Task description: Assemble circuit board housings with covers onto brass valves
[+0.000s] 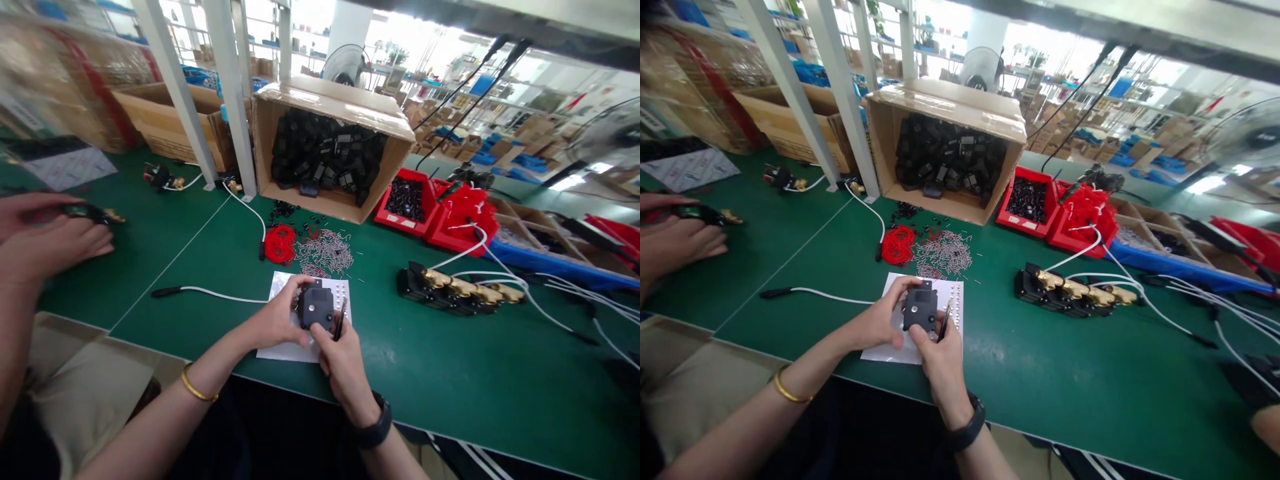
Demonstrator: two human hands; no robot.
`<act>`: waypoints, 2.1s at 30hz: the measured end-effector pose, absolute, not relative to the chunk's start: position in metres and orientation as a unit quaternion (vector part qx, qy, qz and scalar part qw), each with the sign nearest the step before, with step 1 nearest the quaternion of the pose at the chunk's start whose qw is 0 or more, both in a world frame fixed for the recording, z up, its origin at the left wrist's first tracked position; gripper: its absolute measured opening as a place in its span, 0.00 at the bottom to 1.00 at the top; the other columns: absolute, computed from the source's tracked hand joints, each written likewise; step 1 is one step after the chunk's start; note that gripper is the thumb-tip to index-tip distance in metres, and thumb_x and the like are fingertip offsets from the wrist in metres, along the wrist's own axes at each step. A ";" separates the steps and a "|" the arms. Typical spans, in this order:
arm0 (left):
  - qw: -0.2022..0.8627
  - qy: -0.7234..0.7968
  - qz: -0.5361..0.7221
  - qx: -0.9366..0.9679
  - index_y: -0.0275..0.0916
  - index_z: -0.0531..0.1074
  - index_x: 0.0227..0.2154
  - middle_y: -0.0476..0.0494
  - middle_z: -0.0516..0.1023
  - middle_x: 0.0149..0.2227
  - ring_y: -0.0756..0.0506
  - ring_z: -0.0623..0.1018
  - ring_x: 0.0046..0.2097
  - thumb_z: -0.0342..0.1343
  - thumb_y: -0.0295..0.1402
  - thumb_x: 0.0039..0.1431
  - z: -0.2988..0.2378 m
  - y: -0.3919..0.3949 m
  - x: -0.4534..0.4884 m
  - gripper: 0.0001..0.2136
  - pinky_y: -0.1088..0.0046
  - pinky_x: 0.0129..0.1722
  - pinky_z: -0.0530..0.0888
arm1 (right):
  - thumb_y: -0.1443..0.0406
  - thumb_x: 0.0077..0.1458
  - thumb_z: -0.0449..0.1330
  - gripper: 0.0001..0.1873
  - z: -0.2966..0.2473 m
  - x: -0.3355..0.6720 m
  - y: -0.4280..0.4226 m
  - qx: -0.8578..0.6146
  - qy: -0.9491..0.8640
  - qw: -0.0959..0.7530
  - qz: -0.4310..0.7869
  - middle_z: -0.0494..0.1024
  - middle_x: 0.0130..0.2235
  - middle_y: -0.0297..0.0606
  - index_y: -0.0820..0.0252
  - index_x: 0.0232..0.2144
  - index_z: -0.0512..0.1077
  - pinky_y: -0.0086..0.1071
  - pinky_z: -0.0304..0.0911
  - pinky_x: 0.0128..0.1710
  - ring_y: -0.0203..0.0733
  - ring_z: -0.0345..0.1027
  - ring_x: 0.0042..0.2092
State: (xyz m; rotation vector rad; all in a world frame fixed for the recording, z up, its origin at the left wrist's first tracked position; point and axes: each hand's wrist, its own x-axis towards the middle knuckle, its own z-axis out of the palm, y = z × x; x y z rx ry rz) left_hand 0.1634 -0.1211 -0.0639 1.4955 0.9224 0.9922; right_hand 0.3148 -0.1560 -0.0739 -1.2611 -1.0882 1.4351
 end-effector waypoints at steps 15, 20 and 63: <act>0.431 0.464 0.447 0.632 0.40 0.58 0.48 0.39 0.66 0.48 0.39 0.70 0.49 0.65 0.31 0.41 -0.088 -0.136 0.181 0.30 0.57 0.51 0.67 | 0.64 0.43 0.66 0.35 -0.035 0.349 -0.124 -0.396 -0.848 0.254 0.245 0.63 0.53 0.45 0.55 0.53 0.57 0.43 0.67 0.46 0.50 0.63 0.51; 0.431 0.424 0.431 0.670 0.40 0.58 0.49 0.39 0.66 0.49 0.40 0.69 0.50 0.64 0.29 0.42 -0.094 -0.134 0.182 0.29 0.58 0.52 0.67 | 0.63 0.44 0.65 0.33 -0.017 0.366 -0.135 -0.404 -0.838 0.301 0.211 0.64 0.51 0.46 0.56 0.52 0.58 0.40 0.67 0.45 0.50 0.62 0.51; 0.296 0.513 0.455 0.665 0.39 0.60 0.48 0.40 0.67 0.47 0.41 0.70 0.49 0.64 0.31 0.44 -0.091 -0.139 0.189 0.28 0.61 0.51 0.69 | 0.66 0.50 0.64 0.04 -0.059 0.328 -0.182 -0.503 -0.460 0.610 0.405 0.78 0.31 0.38 0.59 0.31 0.73 0.32 0.70 0.33 0.41 0.74 0.32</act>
